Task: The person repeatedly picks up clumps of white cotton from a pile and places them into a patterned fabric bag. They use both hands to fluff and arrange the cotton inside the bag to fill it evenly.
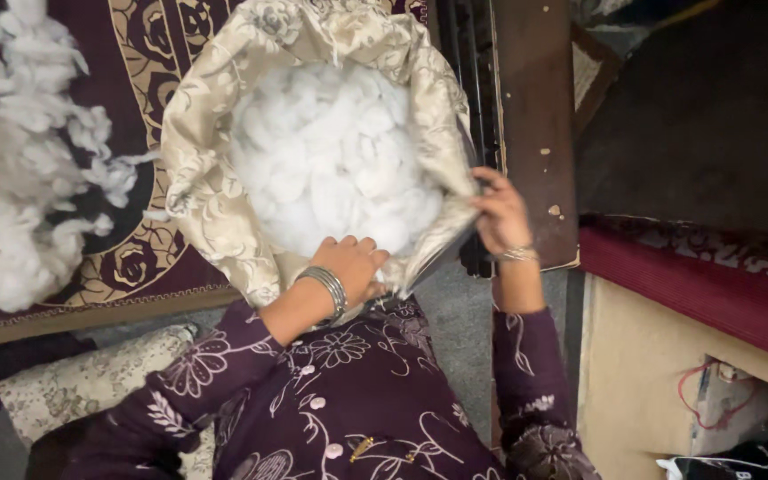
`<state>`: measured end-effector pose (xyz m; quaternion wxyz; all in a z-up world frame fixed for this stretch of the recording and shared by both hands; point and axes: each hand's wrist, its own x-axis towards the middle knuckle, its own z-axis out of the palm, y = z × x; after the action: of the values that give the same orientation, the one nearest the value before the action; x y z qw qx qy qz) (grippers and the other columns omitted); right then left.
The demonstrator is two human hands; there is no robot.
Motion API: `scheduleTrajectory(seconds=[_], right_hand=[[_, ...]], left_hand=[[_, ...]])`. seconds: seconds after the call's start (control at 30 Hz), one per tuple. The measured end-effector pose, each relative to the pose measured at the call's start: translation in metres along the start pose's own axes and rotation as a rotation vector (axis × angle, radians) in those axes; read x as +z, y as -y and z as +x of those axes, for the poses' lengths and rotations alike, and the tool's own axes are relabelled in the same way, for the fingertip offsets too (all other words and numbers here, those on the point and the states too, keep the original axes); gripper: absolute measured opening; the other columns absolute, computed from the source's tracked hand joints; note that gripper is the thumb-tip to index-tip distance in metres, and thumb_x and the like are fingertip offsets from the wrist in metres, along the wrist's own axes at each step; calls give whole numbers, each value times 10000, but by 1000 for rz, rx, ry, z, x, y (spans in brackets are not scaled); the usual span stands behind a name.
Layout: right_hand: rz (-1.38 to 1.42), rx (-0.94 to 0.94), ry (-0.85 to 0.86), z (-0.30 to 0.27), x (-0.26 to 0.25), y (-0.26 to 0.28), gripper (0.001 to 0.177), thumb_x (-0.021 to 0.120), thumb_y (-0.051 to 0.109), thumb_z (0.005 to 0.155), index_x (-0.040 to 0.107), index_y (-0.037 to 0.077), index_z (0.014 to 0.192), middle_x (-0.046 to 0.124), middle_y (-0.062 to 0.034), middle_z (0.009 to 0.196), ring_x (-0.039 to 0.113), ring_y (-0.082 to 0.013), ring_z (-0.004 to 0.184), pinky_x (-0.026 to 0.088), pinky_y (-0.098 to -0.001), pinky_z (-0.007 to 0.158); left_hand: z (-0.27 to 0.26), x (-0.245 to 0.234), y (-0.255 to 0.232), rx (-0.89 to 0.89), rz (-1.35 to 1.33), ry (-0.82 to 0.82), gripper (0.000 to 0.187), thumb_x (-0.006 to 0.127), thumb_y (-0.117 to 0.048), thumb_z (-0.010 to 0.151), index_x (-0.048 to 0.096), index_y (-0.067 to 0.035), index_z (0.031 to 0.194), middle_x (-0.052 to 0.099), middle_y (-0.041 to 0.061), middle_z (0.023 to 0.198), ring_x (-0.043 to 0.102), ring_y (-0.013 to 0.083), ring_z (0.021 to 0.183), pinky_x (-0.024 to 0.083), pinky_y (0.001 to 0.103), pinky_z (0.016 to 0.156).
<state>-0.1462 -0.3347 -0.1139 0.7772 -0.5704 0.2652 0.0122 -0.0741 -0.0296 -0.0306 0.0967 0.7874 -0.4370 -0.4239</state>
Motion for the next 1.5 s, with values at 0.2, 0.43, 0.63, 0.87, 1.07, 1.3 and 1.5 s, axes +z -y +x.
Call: scheduleTrajectory(seconds=[0.2, 0.43, 0.63, 0.87, 1.07, 1.3, 1.5], right_hand=[[731, 27, 107, -32, 28, 32, 223, 522, 64, 811, 583, 38, 1024, 654, -150, 1103, 617, -307, 1088, 493, -430, 1032], [887, -33, 84, -61, 49, 30, 134, 538, 102, 775, 519, 91, 907, 629, -107, 994, 608, -283, 1055, 485, -409, 985], [862, -60, 21, -114, 19, -5, 53, 543, 54, 866, 496, 51, 890, 567, -67, 915, 565, -231, 964, 473, -366, 1010], [305, -28, -142, -114, -2, 41, 100, 620, 127, 852, 594, 51, 911, 645, -65, 945, 595, -193, 933, 471, -314, 877], [-335, -68, -175, -72, -26, 93, 149, 638, 142, 921, 683, 29, 1008, 675, -17, 992, 589, -136, 967, 450, -247, 923], [-1609, -736, 148, -45, 117, 169, 417, 815, 124, 865, 711, 80, 1266, 577, -144, 1435, 551, -345, 1326, 463, -455, 1112], [-1747, -531, 1357, 35, 244, -1, 1118, 932, 280, 572, 365, 82, 1514, 198, -314, 1539, 380, -483, 1372, 363, -583, 1118]], left_hand=[[100, 63, 80, -111, -329, 418, 546, 442, -449, 1053, 472, -116, 1484, 491, 180, 1486, 519, 309, 1313, 397, 465, 1111], [130, 230, 134, 218, 151, 278, 320, 741, -137, 758, 755, -65, 1069, 727, 142, 1045, 690, 283, 970, 566, 412, 840], [147, 260, 92, 91, 212, 250, 287, 651, -250, 844, 762, -91, 1055, 731, 126, 1021, 692, 284, 955, 553, 431, 870], [79, 94, 39, -30, 19, 267, 356, 547, -382, 944, 769, -121, 1039, 735, 108, 993, 695, 284, 938, 537, 452, 905], [-65, -9, 33, -119, -61, -74, 389, 500, -427, 992, 768, -145, 1009, 730, 78, 943, 691, 264, 904, 512, 462, 952], [-97, 78, 9, 119, 38, -786, 76, 656, -184, 776, 707, -163, 828, 665, -20, 763, 627, 172, 788, 461, 400, 934], [-118, 73, -14, 369, -78, -927, 76, 677, -177, 693, 663, -157, 766, 605, -28, 732, 578, 180, 770, 456, 366, 814]])
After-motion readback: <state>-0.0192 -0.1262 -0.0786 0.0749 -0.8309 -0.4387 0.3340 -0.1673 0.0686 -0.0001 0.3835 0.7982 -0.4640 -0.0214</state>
